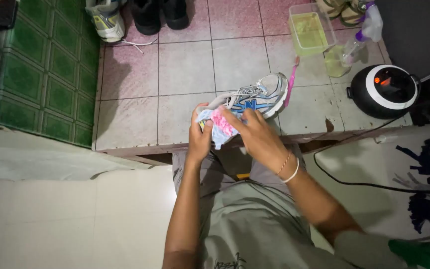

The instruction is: Cleaning a sneaker by wiping it thoroughly with a cloth.

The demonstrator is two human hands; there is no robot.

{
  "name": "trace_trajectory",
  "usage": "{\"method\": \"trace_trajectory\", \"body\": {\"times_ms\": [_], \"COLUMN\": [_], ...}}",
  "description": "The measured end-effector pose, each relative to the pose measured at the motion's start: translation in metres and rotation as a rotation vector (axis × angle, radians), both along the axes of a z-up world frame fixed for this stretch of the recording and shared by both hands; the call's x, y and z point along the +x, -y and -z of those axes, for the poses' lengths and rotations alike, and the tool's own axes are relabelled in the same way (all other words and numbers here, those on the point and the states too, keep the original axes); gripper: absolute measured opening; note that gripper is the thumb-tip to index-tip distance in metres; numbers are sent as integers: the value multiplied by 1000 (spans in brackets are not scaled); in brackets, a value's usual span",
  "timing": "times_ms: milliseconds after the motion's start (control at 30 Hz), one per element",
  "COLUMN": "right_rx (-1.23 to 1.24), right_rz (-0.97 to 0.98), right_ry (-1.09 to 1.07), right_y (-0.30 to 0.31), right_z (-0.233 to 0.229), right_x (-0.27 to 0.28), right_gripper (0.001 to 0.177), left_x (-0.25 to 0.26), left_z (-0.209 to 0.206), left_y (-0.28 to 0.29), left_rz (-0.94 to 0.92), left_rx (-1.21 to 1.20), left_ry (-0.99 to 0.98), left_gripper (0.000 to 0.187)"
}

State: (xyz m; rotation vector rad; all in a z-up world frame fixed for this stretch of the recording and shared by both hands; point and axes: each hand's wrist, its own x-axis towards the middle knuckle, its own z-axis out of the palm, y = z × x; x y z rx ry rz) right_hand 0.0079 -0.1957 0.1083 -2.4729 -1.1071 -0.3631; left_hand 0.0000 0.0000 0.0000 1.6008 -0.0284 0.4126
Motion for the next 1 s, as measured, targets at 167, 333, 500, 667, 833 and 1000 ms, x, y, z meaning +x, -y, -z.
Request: {"method": "trace_trajectory", "body": {"times_ms": [167, 333, 500, 667, 833, 1000], "right_rx": [-238, -349, -163, 73, 348, 308], "right_rz": [-48, -77, -90, -103, 177, 357], "right_ry": [-168, -64, 203, -24, -42, 60], "right_y": [-17, -21, -8, 25, 72, 60], "right_z": [-48, -37, 4, 20, 14, 26], "right_x": [-1, 3, 16, 29, 52, 50], "right_gripper": [74, 68, 43, 47, 38, 39], "left_x": [-7, -4, -3, -9, -12, -10], "left_z": [-13, -12, -21, -15, -17, -17], "left_y": [4, 1, 0, 1, 3, 3], "left_rz": [-7, -12, 4, 9, 4, -14], "left_rx": [3, 6, -24, 31, 82, 82], "left_ry": [-9, -4, -4, -23, -11, -26], "left_gripper": [61, 62, 68, 63, 61, 57]}}
